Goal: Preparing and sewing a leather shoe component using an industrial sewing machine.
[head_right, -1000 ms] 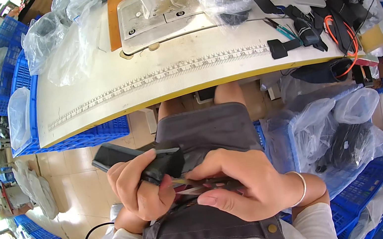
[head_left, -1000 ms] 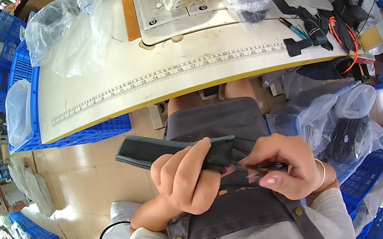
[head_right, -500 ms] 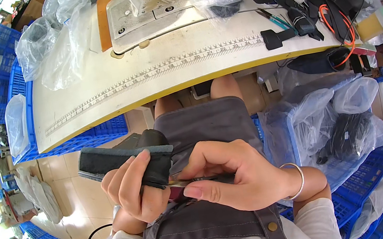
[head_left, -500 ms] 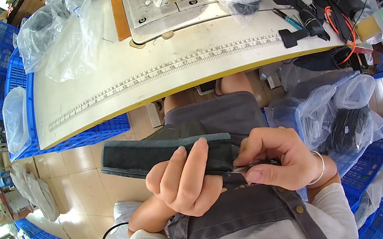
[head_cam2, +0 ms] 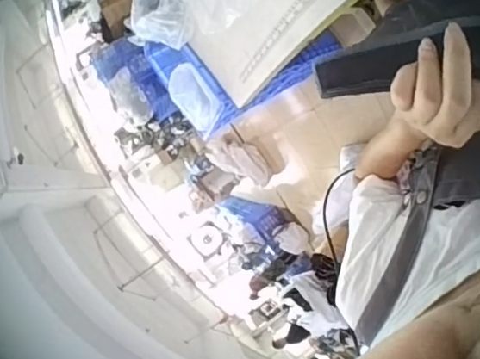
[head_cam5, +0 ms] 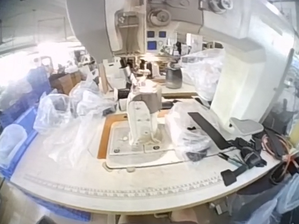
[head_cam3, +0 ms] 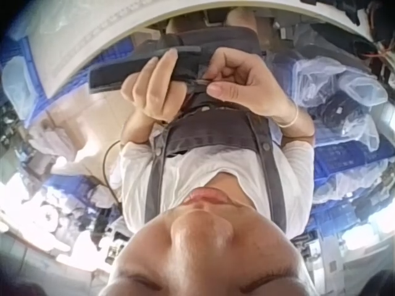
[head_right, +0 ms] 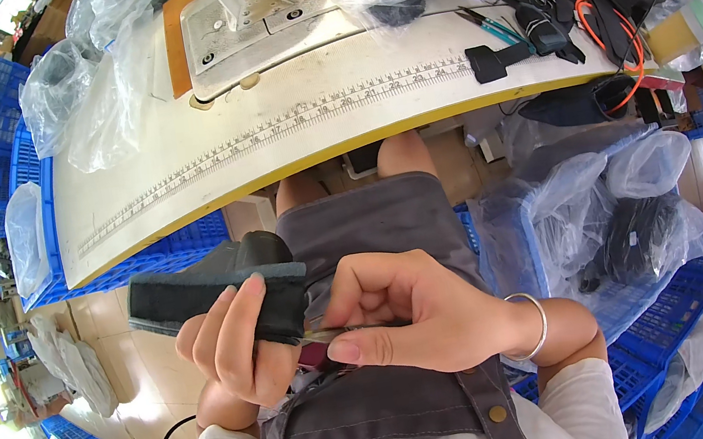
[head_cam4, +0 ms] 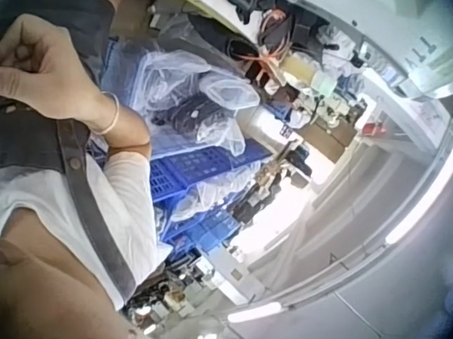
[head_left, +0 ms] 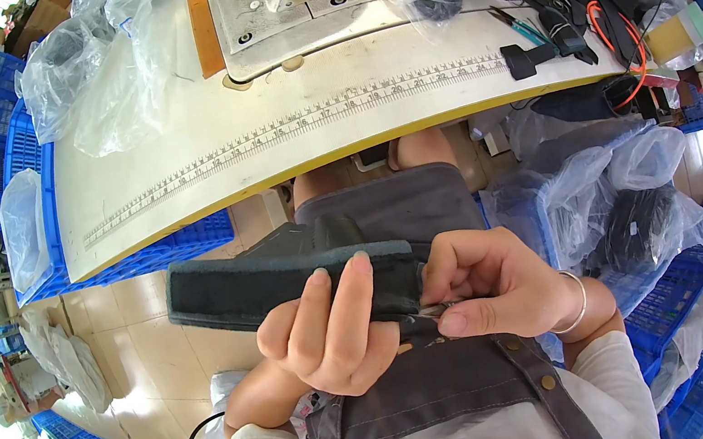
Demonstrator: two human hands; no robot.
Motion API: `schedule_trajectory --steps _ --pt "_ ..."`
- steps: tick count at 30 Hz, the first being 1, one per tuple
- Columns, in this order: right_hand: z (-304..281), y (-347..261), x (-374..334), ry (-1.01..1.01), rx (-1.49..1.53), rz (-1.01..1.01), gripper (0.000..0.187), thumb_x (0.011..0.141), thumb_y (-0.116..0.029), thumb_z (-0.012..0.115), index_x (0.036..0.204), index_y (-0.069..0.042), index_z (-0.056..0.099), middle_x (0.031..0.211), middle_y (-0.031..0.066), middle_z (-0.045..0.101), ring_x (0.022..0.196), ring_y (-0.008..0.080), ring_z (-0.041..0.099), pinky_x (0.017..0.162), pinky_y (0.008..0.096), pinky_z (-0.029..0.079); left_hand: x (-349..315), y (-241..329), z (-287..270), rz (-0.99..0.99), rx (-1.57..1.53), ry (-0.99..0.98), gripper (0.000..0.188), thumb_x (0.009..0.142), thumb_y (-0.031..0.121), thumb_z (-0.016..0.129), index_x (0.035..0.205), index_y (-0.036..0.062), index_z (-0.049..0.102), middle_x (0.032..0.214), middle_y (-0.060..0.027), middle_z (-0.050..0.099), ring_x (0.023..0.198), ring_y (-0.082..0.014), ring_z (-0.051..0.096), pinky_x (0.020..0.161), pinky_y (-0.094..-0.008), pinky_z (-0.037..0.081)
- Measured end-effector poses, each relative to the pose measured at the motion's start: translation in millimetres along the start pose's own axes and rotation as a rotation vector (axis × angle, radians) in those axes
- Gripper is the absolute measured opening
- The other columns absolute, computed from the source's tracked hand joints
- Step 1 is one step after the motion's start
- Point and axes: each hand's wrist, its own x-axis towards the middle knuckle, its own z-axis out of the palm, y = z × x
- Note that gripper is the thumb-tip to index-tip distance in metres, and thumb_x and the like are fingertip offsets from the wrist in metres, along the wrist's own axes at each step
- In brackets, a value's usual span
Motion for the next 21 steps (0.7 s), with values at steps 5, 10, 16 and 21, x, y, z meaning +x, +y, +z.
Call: schedule_trajectory --steps 5,10,16,21 --pt "-1 0 -1 0.026 0.007 0.025 0.018 0.08 -0.003 0.064 0.088 0.001 0.049 0.083 0.0069 0.055 0.072 0.0064 0.051 0.064 0.0188 0.042 -3 2 2 -0.027 -0.049 -0.024 0.015 0.069 0.021 0.051 0.059 0.0158 0.04 0.092 -0.0058 0.066 0.074 -0.0177 0.054 0.059 -0.0258 0.029" --pt "-5 7 -4 0.041 0.042 0.042 0.018 0.08 -0.006 0.064 0.088 0.001 0.049 0.084 0.0077 0.055 0.069 0.0067 0.05 0.06 0.018 0.041 -6 3 9 -0.015 -0.044 0.021 0.011 0.068 0.018 0.051 0.061 0.0154 0.043 0.092 -0.0069 0.065 0.073 -0.0184 0.055 0.06 -0.0256 0.031" --pt "-7 2 -6 0.175 -0.67 -0.421 0.027 0.076 -0.006 0.069 0.097 -0.001 0.054 0.092 0.0066 0.057 0.074 0.0075 0.055 0.06 0.0198 0.046 8 -7 0 -0.272 -0.557 -0.22 0.021 0.059 0.012 0.068 0.065 0.0066 0.048 0.093 -0.0134 0.062 0.074 -0.0223 0.055 0.064 -0.0305 0.037" --pt "-17 12 10 0.235 -1.189 -0.907 0.029 0.063 0.002 0.071 0.091 -0.001 0.062 0.079 0.0071 0.057 0.056 0.013 0.056 0.044 0.0247 0.043 12 -3 -3 -0.483 -0.862 -0.382 0.02 0.061 0.011 0.071 0.074 0.0025 0.057 0.108 -0.0187 0.052 0.092 -0.0294 0.05 0.073 -0.0329 0.038"
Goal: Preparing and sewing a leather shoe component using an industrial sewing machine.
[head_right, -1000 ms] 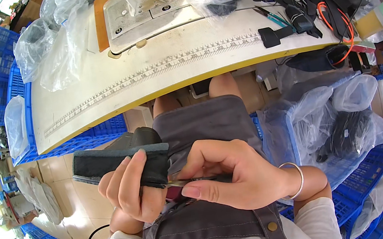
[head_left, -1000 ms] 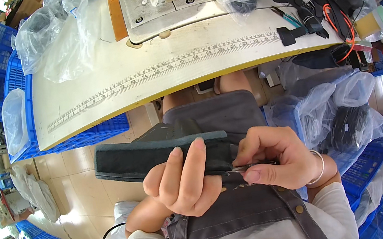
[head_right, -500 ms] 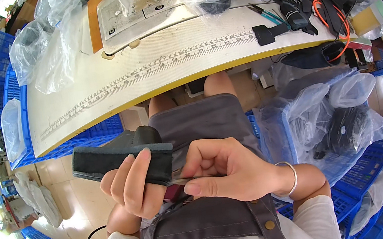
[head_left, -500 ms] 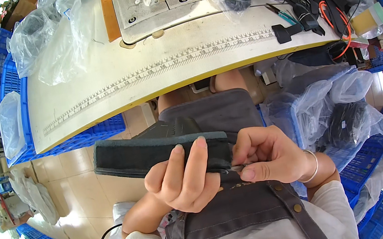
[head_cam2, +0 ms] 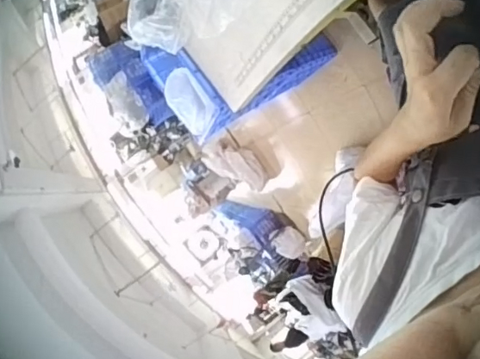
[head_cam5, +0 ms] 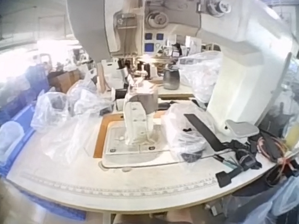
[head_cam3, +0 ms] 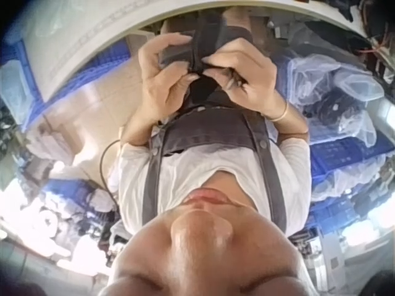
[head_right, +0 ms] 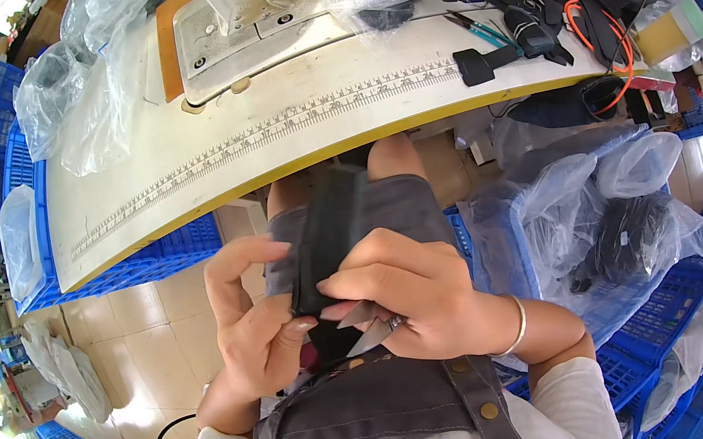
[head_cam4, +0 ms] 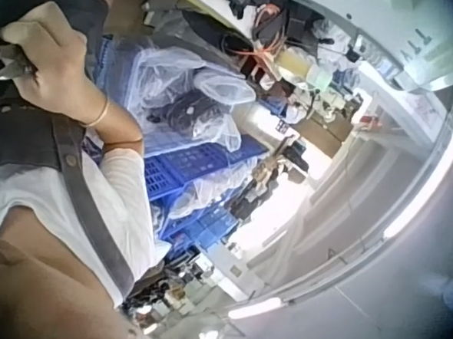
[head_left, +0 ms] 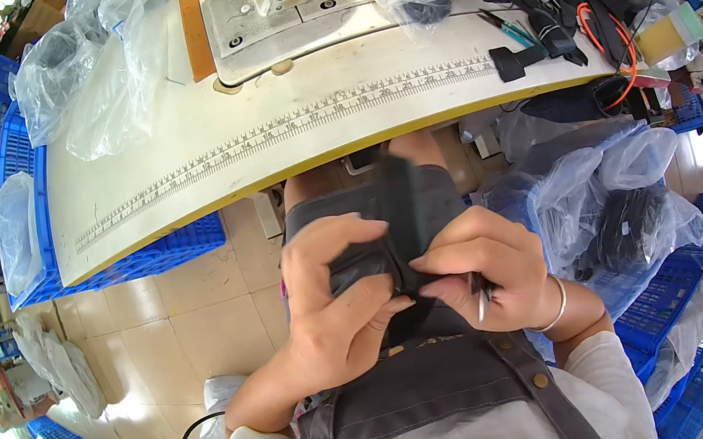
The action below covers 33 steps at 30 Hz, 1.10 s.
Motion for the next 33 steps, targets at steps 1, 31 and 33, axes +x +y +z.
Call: schedule_trajectory --steps 1,31,33 --pt "0 -3 1 0.027 0.003 0.027 0.033 0.058 0.008 0.069 0.089 -0.001 0.063 0.072 0.0063 0.057 0.055 0.0136 0.056 0.042 0.0243 0.042 0 1 0 -0.044 0.021 -0.022 0.016 0.066 0.011 0.07 0.074 0.0037 0.059 0.104 -0.0171 0.051 0.091 -0.0299 0.048 0.072 -0.0331 0.038" --pt "-1 8 -4 0.018 0.515 0.414 0.006 0.078 -0.004 0.065 0.083 -0.002 0.062 0.074 0.0047 0.055 0.064 0.0112 0.049 0.058 0.0225 0.037 -6 4 18 -0.266 -0.373 -0.043 0.009 0.076 0.001 0.06 0.076 -0.0032 0.052 0.084 -0.0148 0.055 0.075 -0.0296 0.052 0.071 -0.039 0.041" --pt "-1 8 -2 0.017 0.42 0.394 0.007 0.077 -0.004 0.066 0.083 -0.002 0.062 0.073 0.0048 0.055 0.063 0.0115 0.048 0.057 0.0227 0.037 2 4 18 -0.233 -0.309 -0.003 0.009 0.078 0.001 0.059 0.076 -0.0035 0.052 0.092 -0.0175 0.056 0.084 -0.0315 0.053 0.079 -0.0417 0.04"
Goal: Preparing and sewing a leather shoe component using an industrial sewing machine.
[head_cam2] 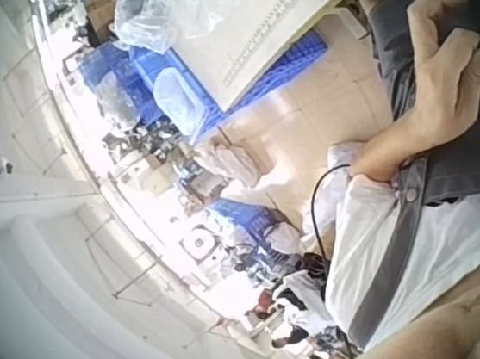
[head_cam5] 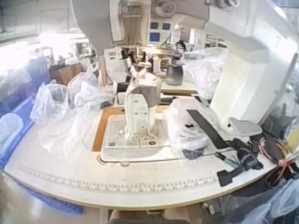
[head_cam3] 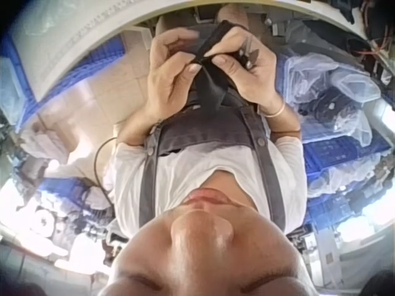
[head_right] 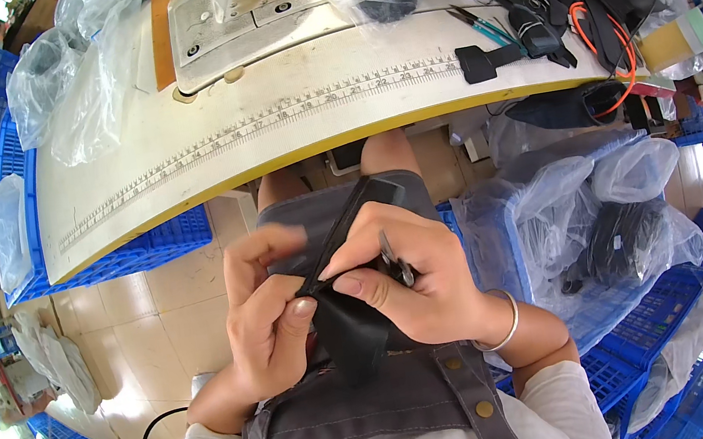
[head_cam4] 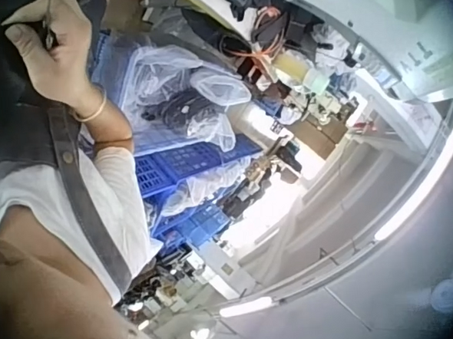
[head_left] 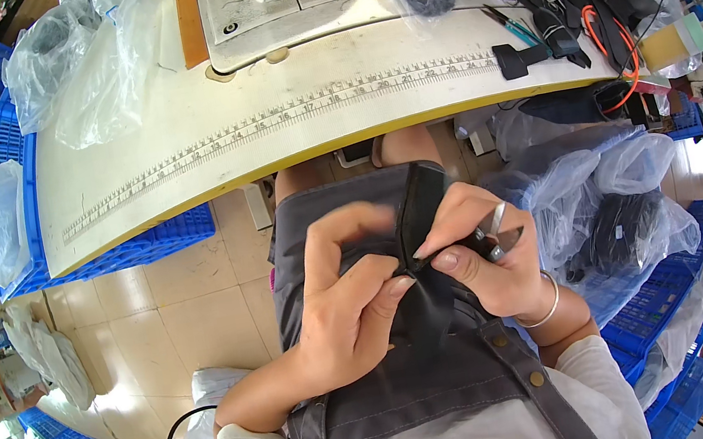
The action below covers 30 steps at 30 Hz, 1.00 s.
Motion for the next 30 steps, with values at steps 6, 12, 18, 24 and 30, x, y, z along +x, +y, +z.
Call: schedule_trajectory --steps 6,12,18,24,30 --pt "-1 -7 3 -0.007 -0.273 -0.115 0.01 0.073 -0.004 0.069 0.08 -0.003 0.062 0.065 0.0049 0.053 0.056 0.0125 0.047 0.051 0.0243 0.035 -2 -10 -3 0.055 -0.016 -0.145 0.012 0.082 0.002 0.05 0.074 -0.0062 0.048 0.114 -0.0283 0.048 0.108 -0.0413 0.05 0.097 -0.0502 0.031" --pt "0 -6 2 -0.029 -0.1 -0.075 0.01 0.073 -0.002 0.069 0.078 -0.003 0.06 0.064 0.004 0.052 0.056 0.0121 0.046 0.051 0.0237 0.036 -4 -3 -3 0.043 -0.237 -0.083 0.009 0.08 -0.001 0.056 0.078 -0.0053 0.049 0.11 -0.0253 0.052 0.108 -0.0387 0.051 0.097 -0.052 0.03" --pt "10 5 -1 0.06 0.087 0.091 0.006 0.079 -0.004 0.065 0.077 -0.002 0.06 0.07 0.0014 0.053 0.06 0.006 0.044 0.053 0.0206 0.034 -6 -6 -8 -0.027 -0.066 -0.192 0.006 0.086 0.001 0.05 0.083 -0.0041 0.049 0.094 -0.0163 0.056 0.078 -0.0268 0.056 0.088 -0.0408 0.041" --pt "15 -4 3 0.136 0.072 0.13 0.025 0.076 -0.012 0.07 0.094 0.0 0.058 0.075 0.0045 0.054 0.061 0.007 0.045 0.053 0.0191 0.036 -13 -6 0 -0.081 -0.032 0.049 0.007 0.086 0.001 0.05 0.082 -0.0039 0.049 0.087 -0.0161 0.054 0.063 -0.0254 0.05 0.057 -0.0296 0.042" --pt "8 -5 -11 0.259 -0.935 -0.675 0.034 0.065 -0.011 0.072 0.096 -0.001 0.062 0.08 0.0044 0.059 0.052 0.0131 0.046 0.041 0.0218 0.036 -7 8 -1 0.025 0.211 0.136 0.015 0.09 0.006 0.043 0.078 -0.0035 0.047 0.086 -0.0163 0.056 0.061 -0.0177 0.05 0.052 -0.0259 0.04"
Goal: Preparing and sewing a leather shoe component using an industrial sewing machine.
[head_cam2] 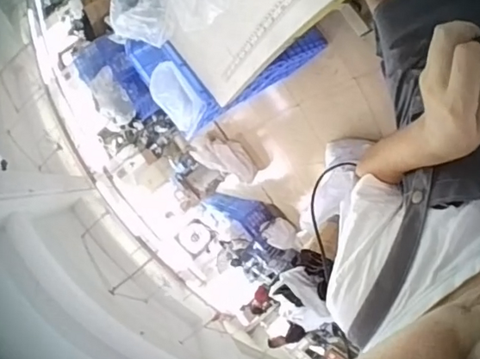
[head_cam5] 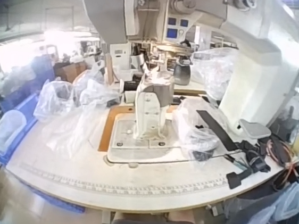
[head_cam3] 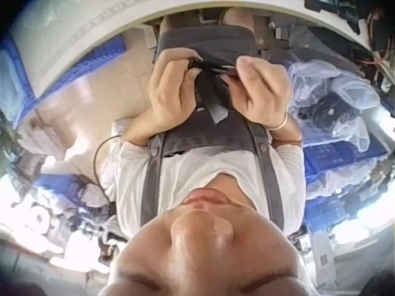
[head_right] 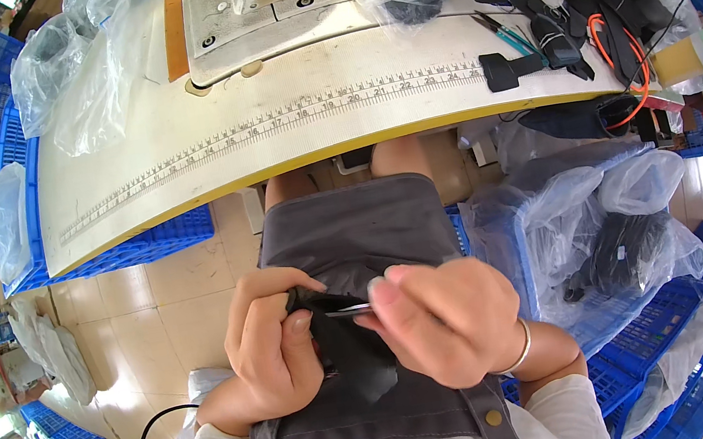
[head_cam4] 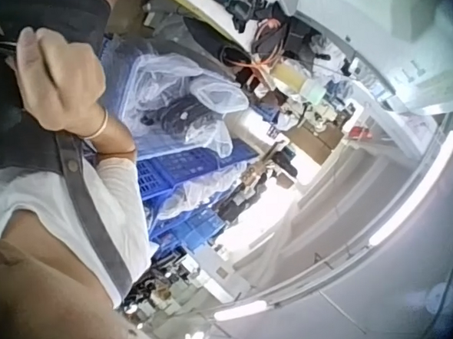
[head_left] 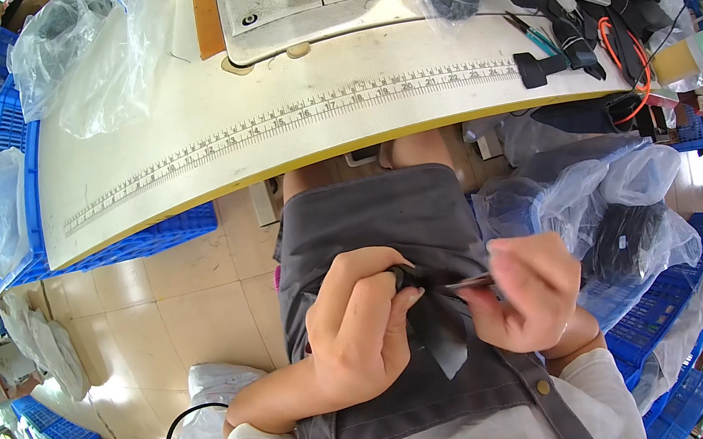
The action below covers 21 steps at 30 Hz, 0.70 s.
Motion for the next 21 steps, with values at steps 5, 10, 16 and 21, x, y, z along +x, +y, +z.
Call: schedule_trajectory --steps 5,10,16,21 --pt "5.3 -0.2 1.5 0.033 -0.116 -0.11 0.026 0.068 -0.004 0.067 0.093 -0.006 0.065 0.08 0.0047 0.059 0.053 0.0099 0.046 0.041 0.0177 0.034 3.7 -1.0 1.4 0.099 0.117 0.054 0.016 0.069 -0.005 0.064 0.075 -0.0049 0.05 0.084 -0.0168 0.054 0.061 -0.0256 0.055 0.05 -0.0292 0.045" --pt "6.2 -3.3 2.8 0.02 -0.15 -0.134 0.022 0.067 -0.004 0.067 0.089 -0.005 0.066 0.08 0.0045 0.058 0.052 0.0089 0.046 0.04 0.0172 0.033 -1.3 1.6 4.5 0.069 0.114 0.045 0.009 0.077 -0.002 0.057 0.077 -0.0042 0.048 0.085 -0.0169 0.055 0.061 -0.0229 0.052 0.051 -0.0283 0.044" --pt "5.8 -4.1 1.3 -0.005 -0.177 -0.127 0.019 0.067 -0.005 0.066 0.087 -0.005 0.067 0.08 0.0044 0.058 0.051 0.0087 0.046 0.04 0.0173 0.033 -1.6 0.5 6.2 0.083 0.126 0.061 0.015 0.07 -0.005 0.064 0.077 -0.0048 0.05 0.082 -0.0162 0.053 0.059 -0.0255 0.052 0.049 -0.0306 0.044" --pt "7.9 -3.6 0.2 0.003 -0.197 -0.142 0.02 0.068 -0.006 0.067 0.087 -0.005 0.067 0.08 0.004 0.058 0.052 0.0091 0.046 0.042 0.0175 0.034 -1.0 1.3 6.9 0.079 0.158 0.059 0.015 0.07 -0.005 0.064 0.076 -0.0045 0.05 0.082 -0.0158 0.052 0.06 -0.0258 0.052 0.05 -0.0307 0.044"
